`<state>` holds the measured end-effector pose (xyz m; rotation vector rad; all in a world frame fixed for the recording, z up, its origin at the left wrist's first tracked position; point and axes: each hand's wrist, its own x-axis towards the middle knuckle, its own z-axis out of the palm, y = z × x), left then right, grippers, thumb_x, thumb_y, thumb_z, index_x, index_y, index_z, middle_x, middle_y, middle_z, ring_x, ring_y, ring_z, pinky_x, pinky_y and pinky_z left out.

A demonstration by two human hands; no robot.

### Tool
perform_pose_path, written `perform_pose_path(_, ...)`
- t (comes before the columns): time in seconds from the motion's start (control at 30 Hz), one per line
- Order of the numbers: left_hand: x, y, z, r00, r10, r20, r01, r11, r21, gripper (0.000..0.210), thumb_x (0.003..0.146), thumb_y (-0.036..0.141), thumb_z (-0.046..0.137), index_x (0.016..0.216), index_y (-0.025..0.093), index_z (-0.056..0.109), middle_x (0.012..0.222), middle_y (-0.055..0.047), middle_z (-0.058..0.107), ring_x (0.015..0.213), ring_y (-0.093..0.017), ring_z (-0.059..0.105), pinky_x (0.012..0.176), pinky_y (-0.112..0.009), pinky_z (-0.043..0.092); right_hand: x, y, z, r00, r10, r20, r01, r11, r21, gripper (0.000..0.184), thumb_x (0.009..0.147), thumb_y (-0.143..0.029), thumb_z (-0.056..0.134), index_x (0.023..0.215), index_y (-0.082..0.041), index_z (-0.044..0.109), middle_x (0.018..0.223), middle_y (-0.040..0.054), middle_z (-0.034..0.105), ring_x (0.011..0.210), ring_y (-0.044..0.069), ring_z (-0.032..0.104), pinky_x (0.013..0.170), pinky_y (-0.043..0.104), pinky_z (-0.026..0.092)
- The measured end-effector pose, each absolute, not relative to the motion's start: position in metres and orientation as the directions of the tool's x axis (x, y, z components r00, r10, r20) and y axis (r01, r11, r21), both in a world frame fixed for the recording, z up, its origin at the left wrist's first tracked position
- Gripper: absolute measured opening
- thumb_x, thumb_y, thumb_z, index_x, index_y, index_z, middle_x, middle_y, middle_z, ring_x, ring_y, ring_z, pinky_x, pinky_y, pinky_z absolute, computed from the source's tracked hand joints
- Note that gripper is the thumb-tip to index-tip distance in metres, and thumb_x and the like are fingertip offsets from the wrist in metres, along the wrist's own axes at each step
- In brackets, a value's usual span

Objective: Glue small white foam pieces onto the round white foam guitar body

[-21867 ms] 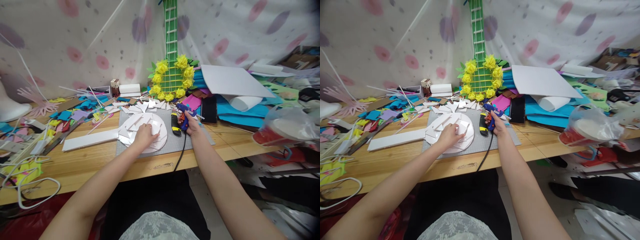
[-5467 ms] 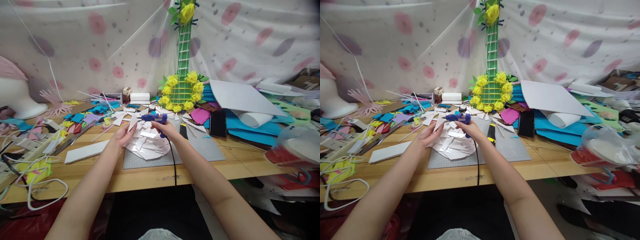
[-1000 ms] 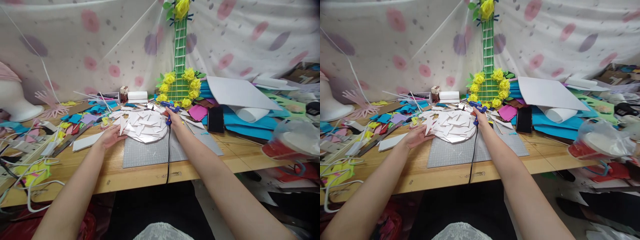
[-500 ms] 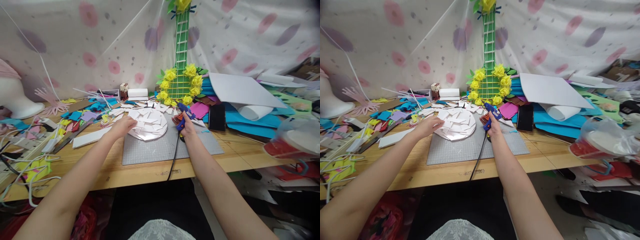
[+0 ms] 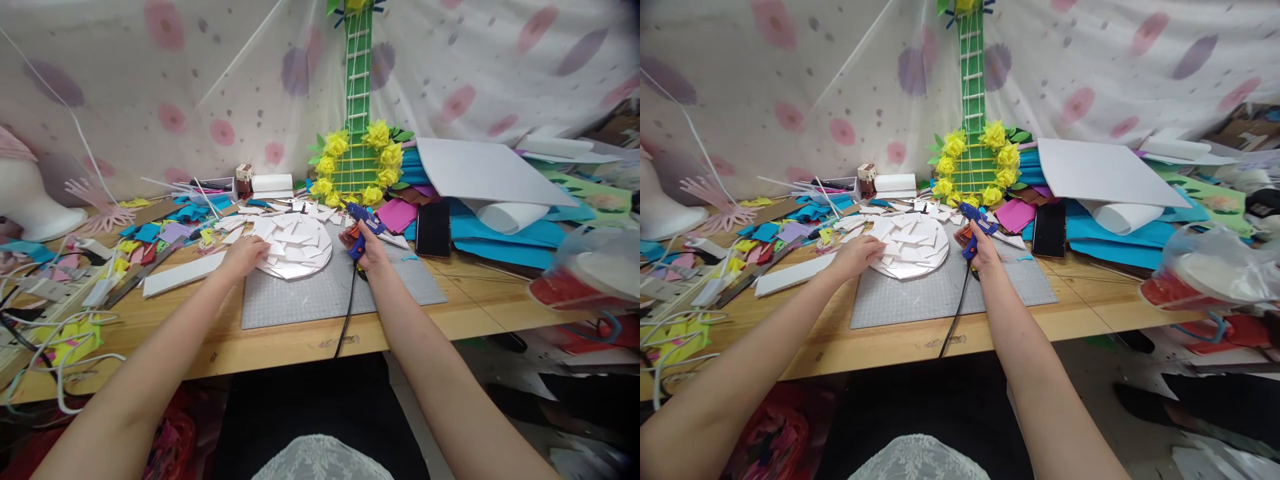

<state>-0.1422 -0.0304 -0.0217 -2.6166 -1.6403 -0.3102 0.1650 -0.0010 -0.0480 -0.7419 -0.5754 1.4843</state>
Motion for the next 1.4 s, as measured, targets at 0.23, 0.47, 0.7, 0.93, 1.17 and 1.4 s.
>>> perform_pose_path(0.23, -0.14, -0.033, -0.03, 0.369, 0.906, 0.207, 0.916, -0.392, 0.081, 0.029, 0.084, 0.022, 0.047, 0.103, 0.023, 0.068, 0.103, -0.008, 0.064, 0.098, -0.024, 0.055, 0.087, -0.036, 0.042, 0.164, -0.003, -0.045, 0.021, 0.994, -0.107, -0.677, -0.065, -0.733, 0.024, 0.067, -0.039, 0.074, 0.064, -0.021, 0.059, 0.061, -0.0047, 0.064, 0.061, 0.01, 0.062, 0.076, 0.028, 0.055)
perform_pose_path(0.47, -0.143, -0.036, -0.027, 0.42, 0.883, 0.21, 0.888, -0.448, 0.105, 0.032, 0.082, 0.022, 0.047, 0.107, 0.024, 0.066, 0.11, -0.008, 0.06, 0.103, -0.024, 0.053, 0.09, -0.037, 0.041, 0.164, -0.002, -0.046, 0.037, 0.992, -0.123, -0.664, -0.067, -0.745, 0.024, 0.068, -0.04, 0.073, 0.064, -0.021, 0.058, 0.06, -0.0043, 0.064, 0.06, 0.01, 0.063, 0.077, 0.029, 0.055)
perform_pose_path(0.7, -0.144, -0.046, -0.022, 0.409, 0.867, 0.284, 0.86, -0.47, 0.198, 0.05, 0.07, 0.005, 0.041, 0.11, 0.021, 0.065, 0.109, -0.008, 0.058, 0.105, -0.023, 0.052, 0.091, -0.037, 0.043, 0.167, 0.002, -0.051, 0.015, 0.996, -0.092, -0.661, -0.059, -0.748, 0.026, 0.067, -0.043, 0.074, 0.065, -0.021, 0.059, 0.061, -0.0047, 0.064, 0.062, 0.01, 0.063, 0.077, 0.028, 0.055)
perform_pose_path(0.93, -0.141, -0.046, -0.026, 0.4, 0.904, 0.151, 0.85, -0.427, 0.307, 0.052, 0.066, 0.002, 0.039, 0.106, 0.022, 0.067, 0.106, -0.006, 0.059, 0.097, -0.021, 0.056, 0.086, -0.033, 0.044, 0.167, 0.001, -0.051, -0.003, 0.995, -0.1, -0.694, -0.073, -0.717, 0.026, 0.068, -0.042, 0.073, 0.064, -0.021, 0.059, 0.061, -0.0042, 0.064, 0.062, 0.01, 0.063, 0.076, 0.027, 0.055)
perform_pose_path(1.17, -0.159, -0.039, -0.025, 0.036, 0.926, 0.377, 0.734, -0.28, 0.618, 0.048, 0.067, 0.009, 0.043, 0.11, 0.016, 0.064, 0.102, -0.007, 0.055, 0.079, -0.015, 0.056, 0.074, -0.028, 0.047, 0.17, 0.001, -0.051, -0.018, 0.995, -0.103, -0.756, -0.081, -0.649, 0.026, 0.065, -0.04, 0.076, 0.064, -0.02, 0.059, 0.06, -0.0041, 0.064, 0.061, 0.01, 0.063, 0.075, 0.028, 0.056)
perform_pose_path(1.4, -0.188, -0.027, -0.036, -0.221, 0.9, 0.376, 0.799, -0.054, 0.598, 0.04, 0.072, 0.013, 0.042, 0.105, 0.016, 0.065, 0.099, -0.007, 0.062, 0.082, -0.019, 0.056, 0.078, -0.03, 0.044, 0.176, 0.002, -0.046, -0.033, 0.982, -0.185, -0.846, -0.126, -0.518, 0.023, 0.075, -0.037, 0.068, 0.066, -0.019, 0.057, 0.06, -0.0027, 0.064, 0.06, 0.01, 0.063, 0.069, 0.027, 0.057)
